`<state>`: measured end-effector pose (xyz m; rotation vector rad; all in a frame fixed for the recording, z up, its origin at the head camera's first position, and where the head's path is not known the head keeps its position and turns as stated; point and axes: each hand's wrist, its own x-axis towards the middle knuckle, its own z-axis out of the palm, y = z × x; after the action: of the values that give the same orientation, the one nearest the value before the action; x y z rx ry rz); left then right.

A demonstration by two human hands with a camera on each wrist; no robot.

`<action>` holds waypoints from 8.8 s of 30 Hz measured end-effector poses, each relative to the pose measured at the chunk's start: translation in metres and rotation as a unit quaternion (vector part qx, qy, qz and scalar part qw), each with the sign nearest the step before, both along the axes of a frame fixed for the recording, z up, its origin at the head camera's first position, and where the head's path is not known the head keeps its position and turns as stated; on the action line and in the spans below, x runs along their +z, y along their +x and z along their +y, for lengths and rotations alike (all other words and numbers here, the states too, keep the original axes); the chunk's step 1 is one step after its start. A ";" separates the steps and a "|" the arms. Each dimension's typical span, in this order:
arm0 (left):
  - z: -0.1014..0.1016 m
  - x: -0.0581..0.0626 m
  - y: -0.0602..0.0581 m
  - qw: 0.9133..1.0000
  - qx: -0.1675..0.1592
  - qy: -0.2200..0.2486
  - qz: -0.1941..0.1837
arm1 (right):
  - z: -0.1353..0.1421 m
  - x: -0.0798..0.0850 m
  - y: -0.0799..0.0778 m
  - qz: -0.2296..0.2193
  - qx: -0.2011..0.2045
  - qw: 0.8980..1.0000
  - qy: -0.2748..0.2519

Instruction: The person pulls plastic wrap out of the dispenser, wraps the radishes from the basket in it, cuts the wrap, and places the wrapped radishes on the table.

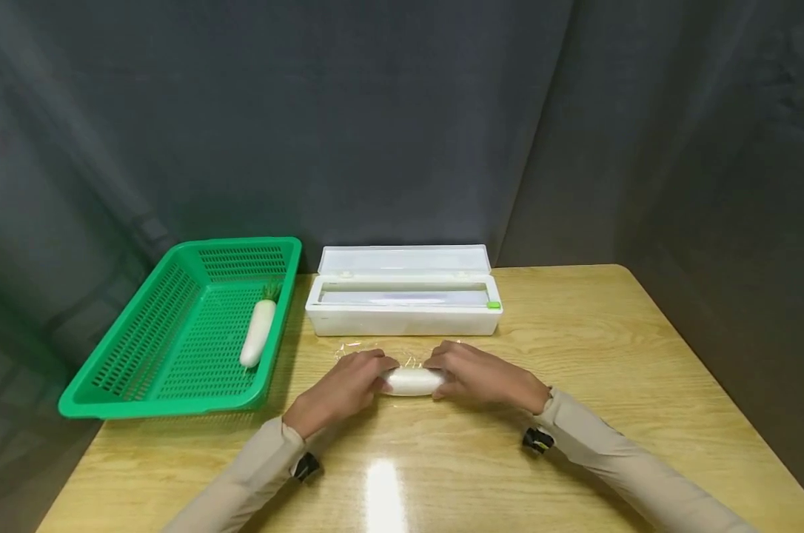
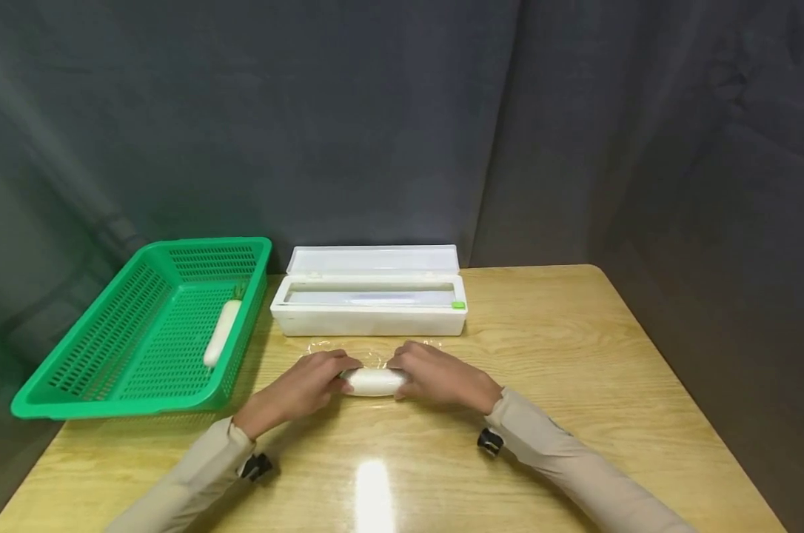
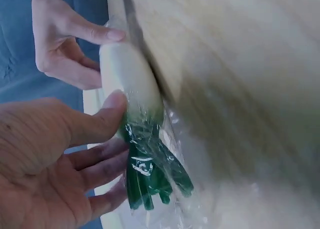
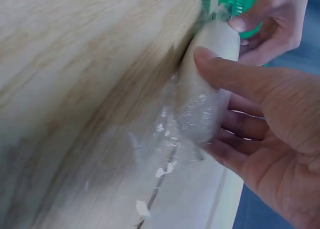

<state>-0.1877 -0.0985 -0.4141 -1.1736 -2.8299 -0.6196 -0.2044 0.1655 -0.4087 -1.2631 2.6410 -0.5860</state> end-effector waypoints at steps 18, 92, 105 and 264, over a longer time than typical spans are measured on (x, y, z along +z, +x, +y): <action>0.007 0.003 0.007 0.999 0.013 -0.004 0.039 | 0.000 0.007 0.009 0.099 0.000 0.992 0.084; 0.016 -0.004 -0.006 1.000 -0.012 -0.004 0.011 | 0.007 0.009 -0.021 -0.076 0.024 0.996 0.027; 0.018 -0.001 -0.012 0.993 -0.006 -0.075 0.086 | -0.004 -0.011 0.003 0.181 -0.004 0.982 0.049; 0.006 -0.024 -0.026 0.971 0.029 -0.137 0.192 | 0.001 -0.016 -0.010 0.072 0.015 0.997 0.004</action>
<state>-0.2136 -0.0924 -0.4383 -1.0939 -2.6530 0.0121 -0.2141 0.1663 -0.4247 -1.3882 2.7309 -0.4975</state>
